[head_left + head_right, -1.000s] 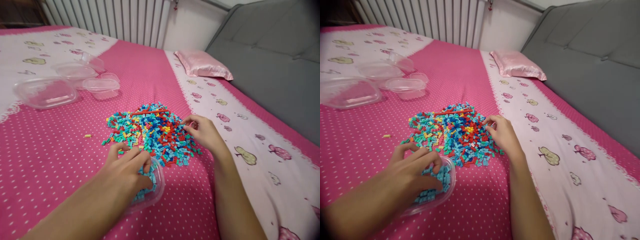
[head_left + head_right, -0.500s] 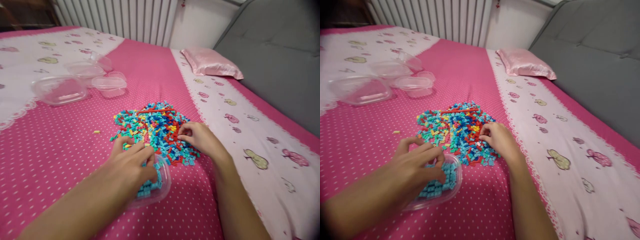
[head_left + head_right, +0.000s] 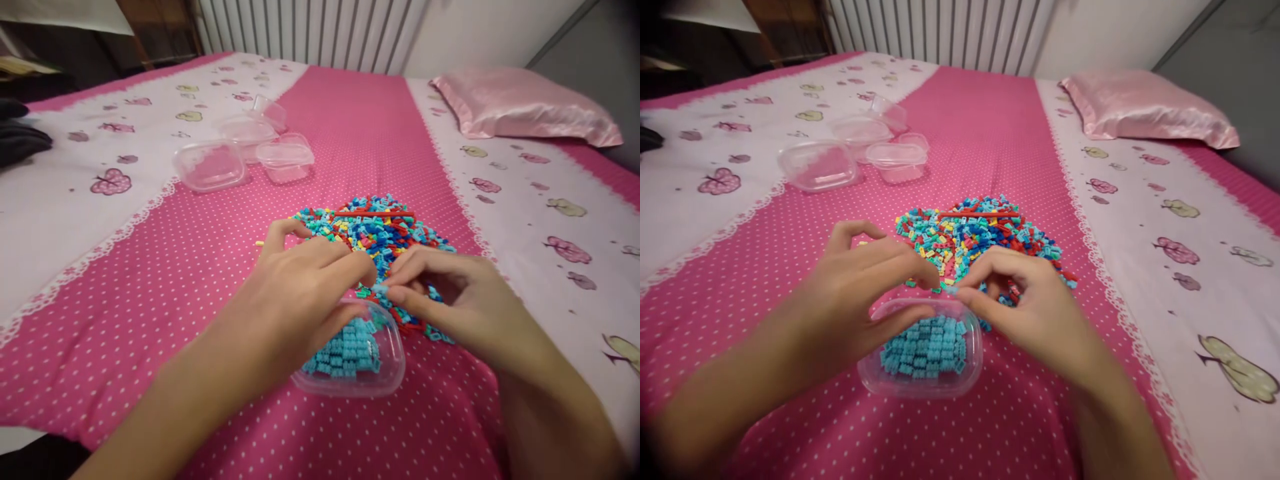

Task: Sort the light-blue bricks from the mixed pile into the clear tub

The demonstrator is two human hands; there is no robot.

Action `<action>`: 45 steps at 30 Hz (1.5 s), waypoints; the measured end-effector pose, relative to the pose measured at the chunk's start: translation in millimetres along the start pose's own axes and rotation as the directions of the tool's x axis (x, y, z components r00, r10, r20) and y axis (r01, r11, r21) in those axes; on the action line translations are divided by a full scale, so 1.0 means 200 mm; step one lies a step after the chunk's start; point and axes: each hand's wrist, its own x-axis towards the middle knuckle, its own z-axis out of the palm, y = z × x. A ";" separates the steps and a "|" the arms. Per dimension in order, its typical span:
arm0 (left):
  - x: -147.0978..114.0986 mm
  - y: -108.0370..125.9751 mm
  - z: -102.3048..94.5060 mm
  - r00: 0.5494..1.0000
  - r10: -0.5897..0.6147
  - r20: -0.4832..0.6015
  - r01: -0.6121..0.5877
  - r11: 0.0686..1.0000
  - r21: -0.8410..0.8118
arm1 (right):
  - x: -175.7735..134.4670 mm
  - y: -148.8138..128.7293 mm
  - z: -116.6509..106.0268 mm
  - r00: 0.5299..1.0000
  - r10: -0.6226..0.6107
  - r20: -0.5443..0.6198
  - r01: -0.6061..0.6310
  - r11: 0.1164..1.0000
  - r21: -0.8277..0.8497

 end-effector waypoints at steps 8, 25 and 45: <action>0.01 0.01 0.01 0.995 -0.001 -0.101 0.008 0.998 0.066 | 0.03 -0.01 0.14 0.999 0.044 0.010 -0.045 0.978 0.201; -0.01 0.03 0.06 0.988 0.066 0.141 -0.093 0.976 0.197 | 0.05 0.04 0.05 0.991 0.126 -0.036 -0.123 0.989 0.081; -0.03 0.02 0.22 0.994 0.103 0.040 -0.111 0.948 0.299 | 0.05 0.04 0.05 0.993 0.109 -0.040 -0.106 0.992 0.072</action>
